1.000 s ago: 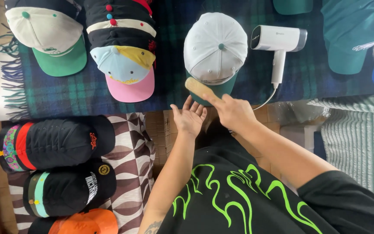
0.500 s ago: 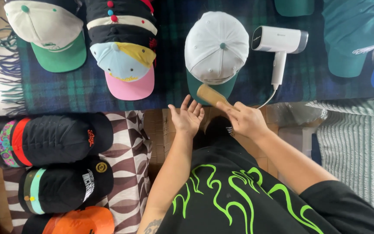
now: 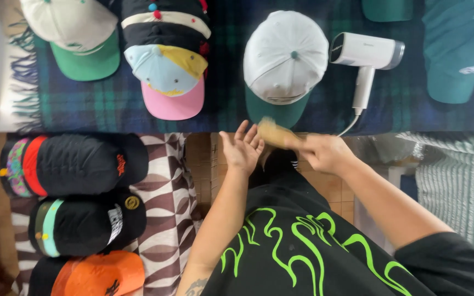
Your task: Cleaning and reshaping a baseball cap using a hair dryer and a brush on a workspace.
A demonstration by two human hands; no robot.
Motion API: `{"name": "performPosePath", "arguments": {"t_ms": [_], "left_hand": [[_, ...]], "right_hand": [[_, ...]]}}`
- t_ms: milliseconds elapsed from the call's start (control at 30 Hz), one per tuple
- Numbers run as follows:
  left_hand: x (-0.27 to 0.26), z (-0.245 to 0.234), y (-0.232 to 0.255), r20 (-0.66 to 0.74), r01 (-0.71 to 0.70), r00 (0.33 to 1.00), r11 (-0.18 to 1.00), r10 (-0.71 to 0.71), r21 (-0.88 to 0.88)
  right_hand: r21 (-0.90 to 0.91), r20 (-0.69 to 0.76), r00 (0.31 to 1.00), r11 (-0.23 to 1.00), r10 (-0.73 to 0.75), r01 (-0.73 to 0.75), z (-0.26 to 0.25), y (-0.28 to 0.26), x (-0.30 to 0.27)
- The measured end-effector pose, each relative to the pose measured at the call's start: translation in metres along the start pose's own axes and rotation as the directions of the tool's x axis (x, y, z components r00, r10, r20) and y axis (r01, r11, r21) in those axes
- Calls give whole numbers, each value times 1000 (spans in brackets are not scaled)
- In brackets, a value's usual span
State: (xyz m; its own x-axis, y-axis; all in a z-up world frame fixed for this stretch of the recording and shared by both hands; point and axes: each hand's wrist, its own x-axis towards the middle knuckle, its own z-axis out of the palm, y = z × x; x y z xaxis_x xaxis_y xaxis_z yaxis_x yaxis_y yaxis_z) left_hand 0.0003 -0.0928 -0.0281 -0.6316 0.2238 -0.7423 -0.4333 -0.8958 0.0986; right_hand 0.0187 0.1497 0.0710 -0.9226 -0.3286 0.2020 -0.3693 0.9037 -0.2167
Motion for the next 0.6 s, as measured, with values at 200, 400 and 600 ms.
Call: {"name": "performPosePath", "arguments": {"t_ms": [200,400,600], "left_hand": [[-5,-23,11,-23,1,1000,1000,-1,-5],[5,-17,-5,29,13,999,996,-16,88],[26,11,-37,131,27,990,989,-45,143]], "right_hand": [[150,169,985,986,46,-71,-6,31,-33],[-307,7,990,942,-143,138,13,-12,41],[-230,312,944,973,103,-30,43,-85,131]]}}
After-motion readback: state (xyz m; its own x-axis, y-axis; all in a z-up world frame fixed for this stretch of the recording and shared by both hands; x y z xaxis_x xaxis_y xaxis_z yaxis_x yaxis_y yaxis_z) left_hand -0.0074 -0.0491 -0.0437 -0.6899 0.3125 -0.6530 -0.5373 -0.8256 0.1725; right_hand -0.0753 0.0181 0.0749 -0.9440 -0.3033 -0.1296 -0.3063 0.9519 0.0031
